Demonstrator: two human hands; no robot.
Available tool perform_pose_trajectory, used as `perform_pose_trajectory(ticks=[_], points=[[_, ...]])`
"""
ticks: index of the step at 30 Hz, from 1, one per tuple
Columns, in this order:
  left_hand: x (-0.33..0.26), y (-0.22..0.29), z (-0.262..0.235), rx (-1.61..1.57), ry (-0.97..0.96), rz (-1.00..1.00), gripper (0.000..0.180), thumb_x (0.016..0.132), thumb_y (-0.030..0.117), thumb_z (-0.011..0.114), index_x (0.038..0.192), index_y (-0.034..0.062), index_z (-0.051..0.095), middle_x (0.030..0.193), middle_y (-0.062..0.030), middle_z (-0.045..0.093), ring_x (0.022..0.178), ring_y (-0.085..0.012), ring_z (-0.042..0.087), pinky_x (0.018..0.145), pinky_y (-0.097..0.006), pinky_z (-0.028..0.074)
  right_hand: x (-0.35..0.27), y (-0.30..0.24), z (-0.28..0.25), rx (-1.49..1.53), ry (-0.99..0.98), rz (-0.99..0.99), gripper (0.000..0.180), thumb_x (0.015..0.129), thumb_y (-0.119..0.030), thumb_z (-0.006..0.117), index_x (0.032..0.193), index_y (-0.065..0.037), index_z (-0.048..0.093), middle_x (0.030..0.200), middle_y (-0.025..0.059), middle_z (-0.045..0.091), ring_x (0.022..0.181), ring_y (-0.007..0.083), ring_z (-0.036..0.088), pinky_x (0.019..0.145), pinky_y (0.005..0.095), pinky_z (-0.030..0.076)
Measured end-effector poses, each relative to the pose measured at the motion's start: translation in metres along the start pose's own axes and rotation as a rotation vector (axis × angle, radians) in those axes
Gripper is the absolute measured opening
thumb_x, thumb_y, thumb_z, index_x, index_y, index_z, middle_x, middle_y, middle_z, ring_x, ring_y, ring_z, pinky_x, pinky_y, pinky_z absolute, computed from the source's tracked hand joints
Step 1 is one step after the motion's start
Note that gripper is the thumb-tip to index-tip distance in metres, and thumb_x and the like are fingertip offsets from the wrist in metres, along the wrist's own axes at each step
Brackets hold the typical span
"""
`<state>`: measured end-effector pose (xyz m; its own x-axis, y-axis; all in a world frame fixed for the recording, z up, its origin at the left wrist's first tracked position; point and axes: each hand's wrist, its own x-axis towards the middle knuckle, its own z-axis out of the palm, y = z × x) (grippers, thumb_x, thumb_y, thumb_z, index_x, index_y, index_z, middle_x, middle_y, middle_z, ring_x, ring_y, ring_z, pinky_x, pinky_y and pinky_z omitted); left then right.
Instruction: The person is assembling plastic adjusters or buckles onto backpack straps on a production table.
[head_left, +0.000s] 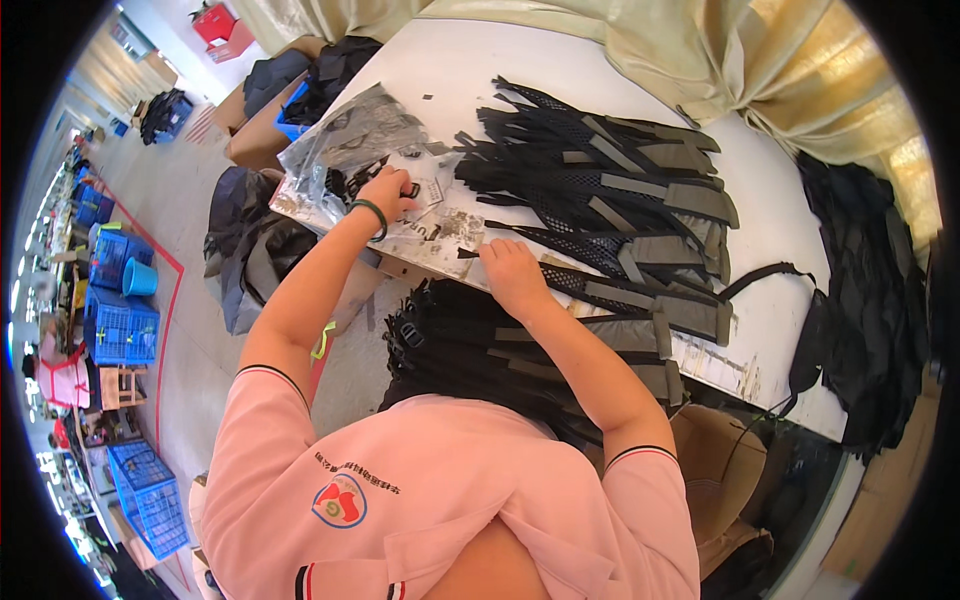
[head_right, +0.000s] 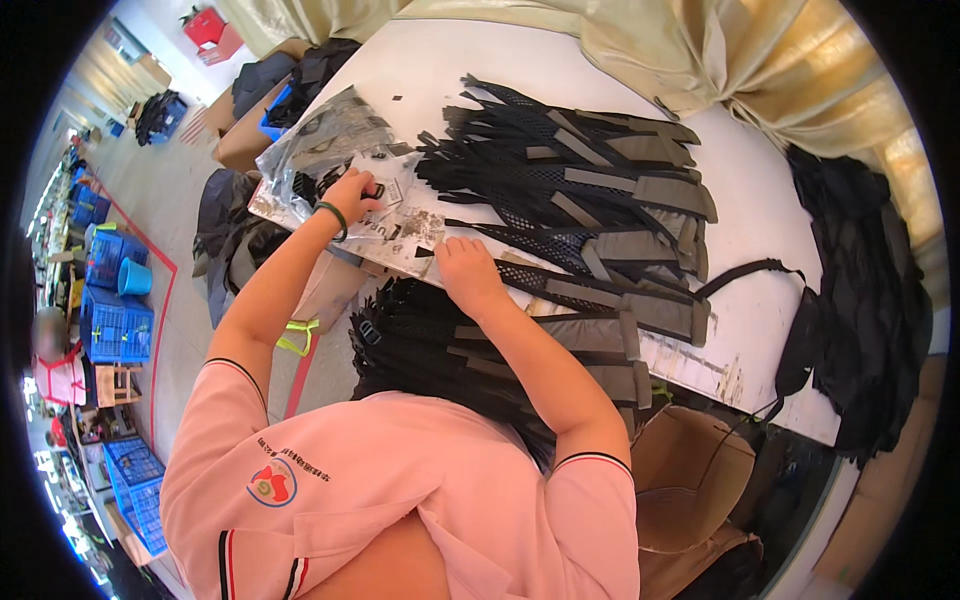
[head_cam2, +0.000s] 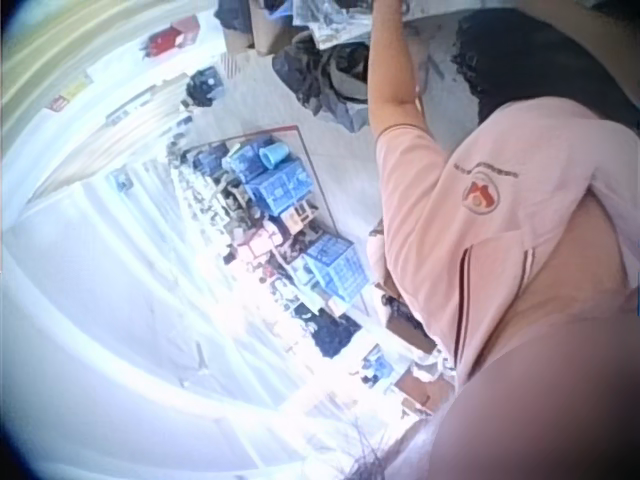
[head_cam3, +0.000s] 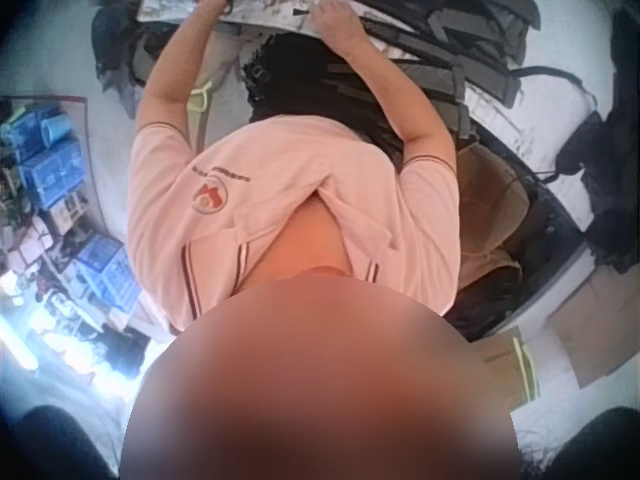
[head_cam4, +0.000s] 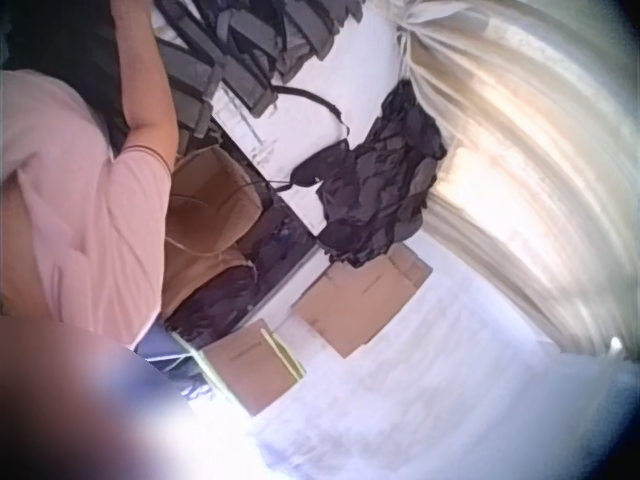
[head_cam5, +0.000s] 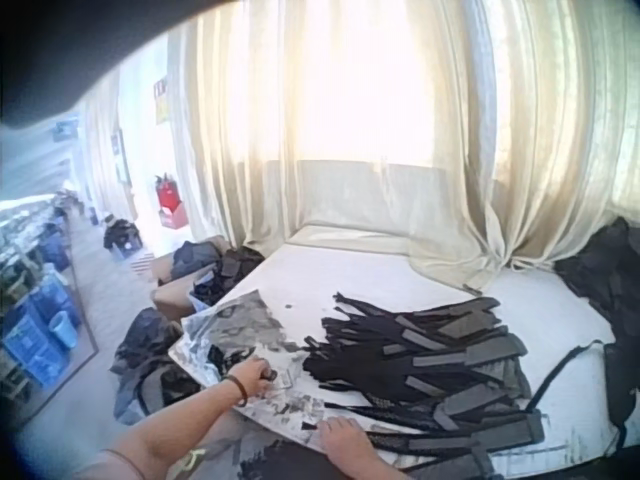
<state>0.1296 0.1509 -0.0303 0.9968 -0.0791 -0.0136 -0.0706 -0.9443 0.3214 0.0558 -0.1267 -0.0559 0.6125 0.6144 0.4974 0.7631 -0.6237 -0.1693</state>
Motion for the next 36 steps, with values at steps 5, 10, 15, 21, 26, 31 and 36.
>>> perform_pose_trajectory(ticks=[5, 10, 15, 21, 26, 31, 36], points=[[0.004, -0.011, 0.004, -0.073, -0.021, 0.061, 0.031, 0.066, 0.018, 0.077, 0.088, 0.0048, 0.06, 0.086, -0.0118, 0.057, 0.084, -0.0289, 0.058, 0.077, -0.036, 0.047, -0.004, 0.006, -0.012, 0.303, -0.042, 0.016, 0.018, 0.07, -0.005, 0.057, 0.088, -0.006, 0.056, 0.081, 0.0083, 0.052, 0.082, 0.0258, 0.056, 0.071, 0.0359, 0.048], [-0.004, -0.013, -0.002, -0.034, -0.019, 0.083, 0.038, 0.064, 0.015, 0.077, 0.096, 0.0028, 0.061, 0.096, -0.0132, 0.058, 0.093, -0.03, 0.058, 0.083, -0.036, 0.046, -0.01, 0.012, -0.005, 0.282, -0.061, -0.035, 0.017, 0.073, -0.006, 0.06, 0.09, -0.006, 0.059, 0.081, 0.0088, 0.053, 0.079, 0.0268, 0.057, 0.068, 0.0373, 0.048], [-0.008, -0.019, -0.006, 0.114, -0.062, -0.015, 0.04, 0.066, 0.021, 0.076, 0.098, 0.0029, 0.062, 0.101, -0.0139, 0.057, 0.097, -0.0321, 0.056, 0.086, -0.037, 0.046, 0.003, 0.001, -0.013, 0.24, -0.186, 0.076, 0.01, 0.074, -0.007, 0.059, 0.084, -0.005, 0.061, 0.084, 0.0095, 0.055, 0.082, 0.0269, 0.058, 0.071, 0.0381, 0.049], [-0.016, -0.011, -0.019, -0.09, 0.059, 0.001, 0.027, 0.069, 0.021, 0.074, 0.087, 0.0053, 0.061, 0.081, -0.0108, 0.062, 0.077, -0.0271, 0.06, 0.069, -0.035, 0.048, 0.011, -0.004, -0.026, 0.1, -0.32, 0.078, 0.01, 0.078, -0.008, 0.057, 0.086, -0.005, 0.063, 0.084, 0.0116, 0.055, 0.081, 0.0283, 0.059, 0.074, 0.0381, 0.049], [-0.042, 0.04, -0.035, -0.958, -0.139, -0.065, 0.019, 0.084, 0.009, 0.063, 0.102, 0.002, 0.064, 0.076, 0.0005, 0.06, 0.06, -0.0058, 0.056, 0.059, -0.018, 0.046, 0.013, 0.013, -0.026, 0.626, -0.217, 0.35, 0.015, 0.082, -0.008, 0.056, 0.091, -0.001, 0.066, 0.084, 0.0149, 0.06, 0.084, 0.0323, 0.059, 0.073, 0.0397, 0.046], [-0.09, 0.083, -0.019, -1.715, -0.382, -0.125, 0.031, 0.091, 0.01, 0.056, 0.12, 0.0005, 0.055, 0.087, -0.0001, 0.058, 0.07, -0.0071, 0.056, 0.065, -0.02, 0.046, 0.026, 0.016, -0.061, 0.939, -0.251, 0.327, 0.016, 0.083, -0.009, 0.063, 0.096, 0.0, 0.066, 0.076, 0.0064, 0.057, 0.067, 0.016, 0.053, 0.064, 0.0263, 0.043], [-0.103, 0.104, 0.0, -2.032, -0.447, -0.103, 0.034, 0.091, 0.01, 0.056, 0.123, 0.0016, 0.051, 0.094, -0.0006, 0.058, 0.072, -0.0076, 0.052, 0.07, -0.022, 0.045, 0.019, 0.019, -0.072, 1.288, -0.338, 0.583, 0.017, 0.086, -0.01, 0.06, 0.097, 0.001, 0.066, 0.075, -0.0004, 0.056, 0.06, 0.0066, 0.049, 0.055, 0.0214, 0.04]])
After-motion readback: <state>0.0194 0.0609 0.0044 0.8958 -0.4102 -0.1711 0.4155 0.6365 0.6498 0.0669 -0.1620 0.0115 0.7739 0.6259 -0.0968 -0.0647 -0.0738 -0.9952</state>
